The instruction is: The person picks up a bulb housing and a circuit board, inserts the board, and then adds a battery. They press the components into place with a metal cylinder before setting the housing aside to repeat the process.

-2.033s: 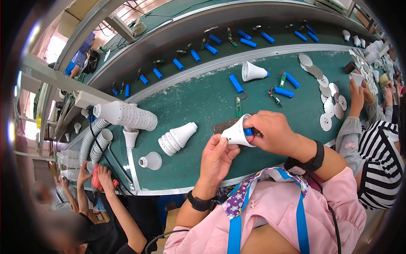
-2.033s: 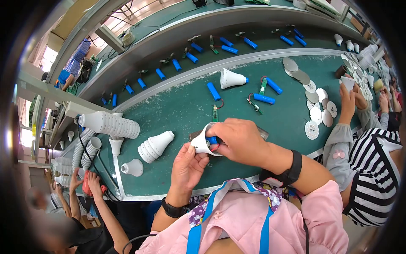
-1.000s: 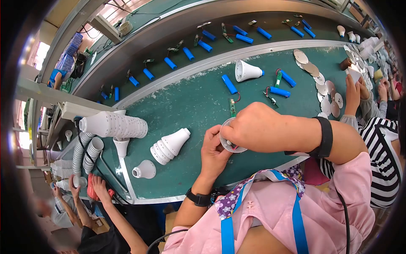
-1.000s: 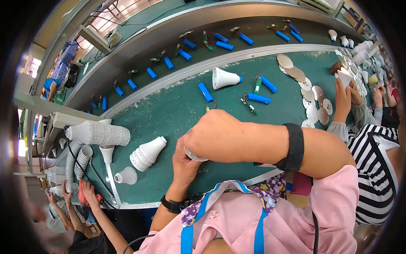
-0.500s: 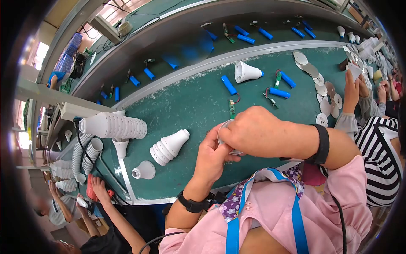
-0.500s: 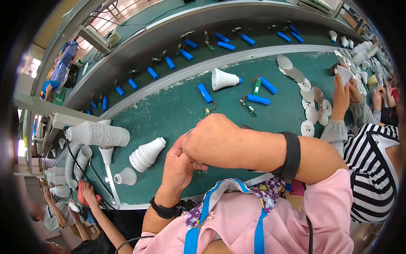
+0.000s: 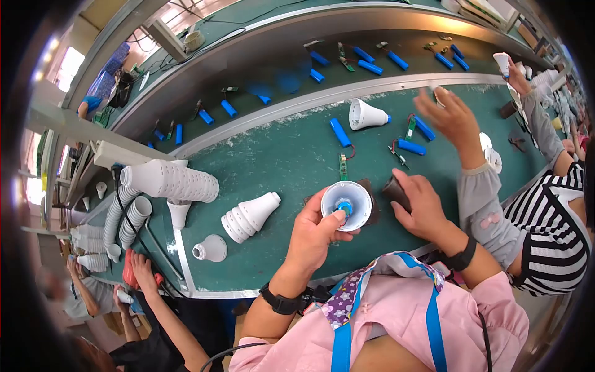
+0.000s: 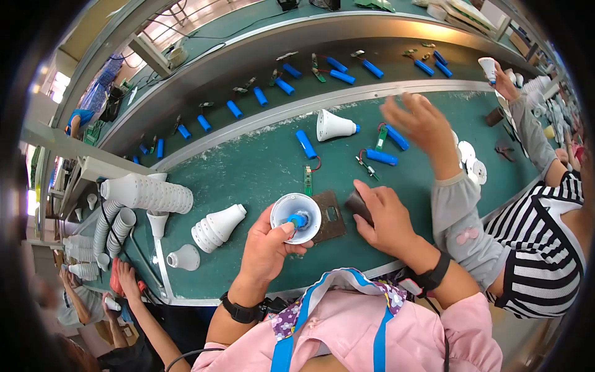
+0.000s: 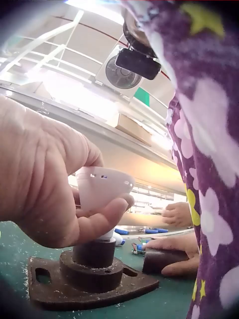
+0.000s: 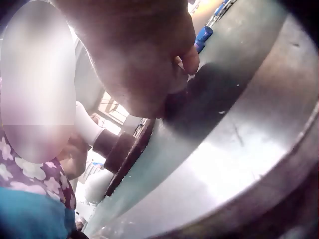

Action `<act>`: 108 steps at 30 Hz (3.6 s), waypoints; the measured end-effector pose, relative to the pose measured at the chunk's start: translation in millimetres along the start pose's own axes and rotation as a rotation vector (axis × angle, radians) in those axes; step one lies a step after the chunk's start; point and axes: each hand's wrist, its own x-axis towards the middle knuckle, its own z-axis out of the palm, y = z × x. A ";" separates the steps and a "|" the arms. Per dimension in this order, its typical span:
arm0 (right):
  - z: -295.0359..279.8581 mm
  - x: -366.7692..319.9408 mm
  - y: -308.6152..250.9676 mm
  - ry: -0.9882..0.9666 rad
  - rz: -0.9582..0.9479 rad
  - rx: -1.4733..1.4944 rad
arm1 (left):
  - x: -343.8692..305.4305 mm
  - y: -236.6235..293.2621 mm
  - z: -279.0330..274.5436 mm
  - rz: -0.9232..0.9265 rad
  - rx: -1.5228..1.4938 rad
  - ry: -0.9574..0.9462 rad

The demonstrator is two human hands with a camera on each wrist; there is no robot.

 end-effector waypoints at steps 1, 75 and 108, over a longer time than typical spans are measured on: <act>-11.2 9.6 -12.2 -0.007 -0.009 0.002 | -0.2 -0.4 -0.4 0.004 -0.006 0.008; -40.1 54.3 127.8 0.517 0.262 -0.681 | 2.9 -12.9 -28.5 0.103 0.172 0.222; -22.9 66.1 -50.3 -0.842 0.218 1.030 | -13.3 10.0 -3.8 0.285 0.253 0.045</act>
